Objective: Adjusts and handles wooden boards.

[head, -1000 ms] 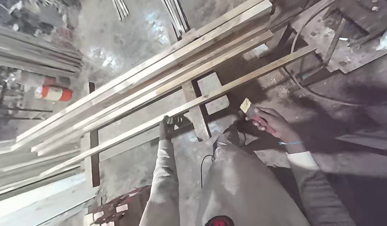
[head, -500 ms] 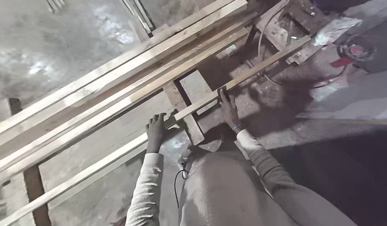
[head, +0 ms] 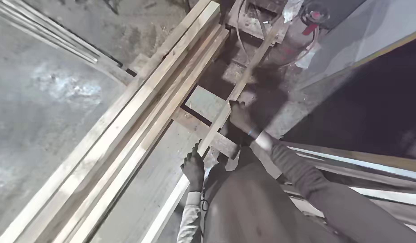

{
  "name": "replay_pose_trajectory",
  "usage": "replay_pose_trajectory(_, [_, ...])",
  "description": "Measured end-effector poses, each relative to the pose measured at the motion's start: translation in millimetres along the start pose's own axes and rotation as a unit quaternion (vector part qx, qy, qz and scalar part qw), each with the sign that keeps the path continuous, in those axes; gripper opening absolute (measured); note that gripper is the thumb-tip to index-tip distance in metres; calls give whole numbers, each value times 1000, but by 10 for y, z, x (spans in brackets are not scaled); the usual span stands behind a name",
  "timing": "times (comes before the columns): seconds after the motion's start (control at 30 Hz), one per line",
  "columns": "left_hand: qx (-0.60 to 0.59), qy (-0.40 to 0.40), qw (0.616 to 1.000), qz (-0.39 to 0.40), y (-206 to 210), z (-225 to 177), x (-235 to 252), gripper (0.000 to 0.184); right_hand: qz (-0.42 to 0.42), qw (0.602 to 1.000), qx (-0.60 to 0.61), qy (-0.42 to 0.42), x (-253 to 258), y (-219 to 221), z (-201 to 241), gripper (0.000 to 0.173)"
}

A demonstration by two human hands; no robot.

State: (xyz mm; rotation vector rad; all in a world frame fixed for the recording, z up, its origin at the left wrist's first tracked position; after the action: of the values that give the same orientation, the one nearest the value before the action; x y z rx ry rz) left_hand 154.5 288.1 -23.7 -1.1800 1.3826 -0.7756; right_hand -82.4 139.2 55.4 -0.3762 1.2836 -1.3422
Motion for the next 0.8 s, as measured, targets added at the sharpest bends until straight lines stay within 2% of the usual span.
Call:
replay_pose_trajectory(0.1, [30,48,996,-66,62,80,-4,38,80,995,-47,-30,-477,163,147,37])
replay_pose_trajectory(0.13, [32,75,994,-70,66,127,27,39,120,991,-39,-36,-525,161,127,38])
replay_pose_trajectory(0.17, [25,87,995,-35,17,186,77,44,153,987,-21,-39,-520,150,65,37])
replay_pose_trajectory(0.23, [-32,60,992,110,-182,282,228,70,210,975,61,-27,-401,31,-155,34])
replay_pose_trajectory(0.27, [-45,44,988,139,-206,314,233,73,219,968,123,-15,-341,-29,-310,33])
replay_pose_trajectory(0.3, [-41,28,989,137,-184,322,176,71,236,952,195,9,-277,-98,-463,36])
replay_pose_trajectory(0.37, [3,19,998,58,-34,255,82,60,255,909,325,56,-101,-237,-696,37])
replay_pose_trajectory(0.43, [44,37,998,-17,122,259,55,45,231,895,373,81,46,-399,-838,36])
replay_pose_trajectory(0.47, [39,40,998,0,99,284,69,45,212,897,378,81,105,-465,-879,34])
replay_pose_trajectory(0.53, [-43,24,991,125,-123,320,220,60,177,904,385,60,317,-594,-952,36])
replay_pose_trajectory(0.6, [-107,31,973,200,-292,427,286,61,156,903,399,24,583,-607,-1036,35])
replay_pose_trajectory(0.7, [-111,55,970,209,-332,488,328,48,114,920,375,-15,996,-723,-942,47])
replay_pose_trajectory(0.8, [-164,55,961,216,-313,527,317,53,5,974,214,-69,1343,-704,-742,57])
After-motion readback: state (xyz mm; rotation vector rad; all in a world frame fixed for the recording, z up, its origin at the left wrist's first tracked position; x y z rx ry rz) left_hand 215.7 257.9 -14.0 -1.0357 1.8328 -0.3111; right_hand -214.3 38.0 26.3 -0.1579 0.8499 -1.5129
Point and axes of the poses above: each hand's wrist, its own x-axis towards the middle knuckle, its own y-axis out of the palm, z = x × y, the point moved 1 cm from there along x, towards the middle knuckle, and after that the axes turned 12 degrees about y, right-handed, at the moved point
